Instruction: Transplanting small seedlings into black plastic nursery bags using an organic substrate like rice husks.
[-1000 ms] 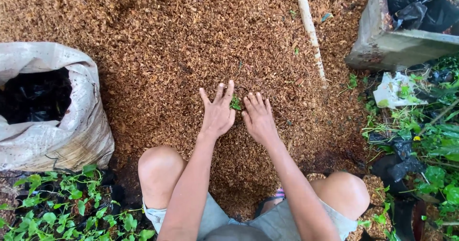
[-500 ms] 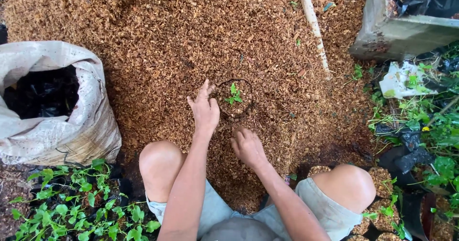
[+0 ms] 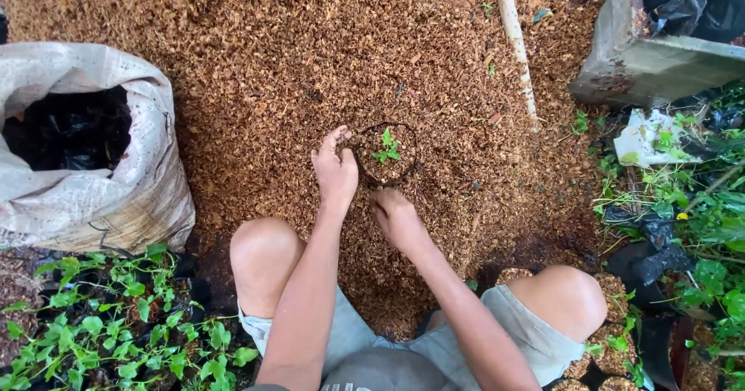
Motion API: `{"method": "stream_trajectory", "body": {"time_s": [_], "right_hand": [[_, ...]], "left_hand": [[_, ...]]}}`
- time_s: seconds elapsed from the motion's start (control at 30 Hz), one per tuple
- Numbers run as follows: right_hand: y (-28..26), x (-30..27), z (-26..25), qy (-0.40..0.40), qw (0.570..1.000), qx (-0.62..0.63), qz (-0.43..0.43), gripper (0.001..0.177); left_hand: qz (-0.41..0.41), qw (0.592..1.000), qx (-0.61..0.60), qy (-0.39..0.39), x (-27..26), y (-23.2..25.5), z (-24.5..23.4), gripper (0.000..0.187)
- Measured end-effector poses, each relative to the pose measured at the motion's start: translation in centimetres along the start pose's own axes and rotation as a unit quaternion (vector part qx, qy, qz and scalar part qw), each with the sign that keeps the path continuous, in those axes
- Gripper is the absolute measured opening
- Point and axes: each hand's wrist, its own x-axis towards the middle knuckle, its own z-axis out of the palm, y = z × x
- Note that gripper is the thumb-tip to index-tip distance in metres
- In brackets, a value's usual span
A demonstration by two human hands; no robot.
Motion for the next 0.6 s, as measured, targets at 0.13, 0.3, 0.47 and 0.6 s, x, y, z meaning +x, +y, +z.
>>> {"method": "stream_trajectory", "body": {"time_s": [0.13, 0.3, 0.47, 0.6], "right_hand": [[-3.6, 5.6, -3.6, 0.080, 0.995, -0.041, -0.039, 0.034], [-4.0, 7.4, -6.5, 0.101, 0.995, 0.001, -0.019, 0.034], [-2.6, 8.0, -10.7, 0.161, 0.967, 0.138, 0.142, 0.030], [-2.0, 10.4, -12.5, 0.146, 0.974, 0.138, 0.108, 0.031]], "left_hand": [[0.017, 1.000, 0.013, 0.007, -0.1, 0.7, 0.0, 0.043], [0.030, 0.998, 0.054, -0.002, -0.4, 0.5, 0.0, 0.046], [0.086, 0.946, 0.289, -0.116, -2.5, 5.9, -0.4, 0.067], [0.116, 0.913, 0.345, -0.183, -3.3, 4.2, 1.8, 0.071]]}}
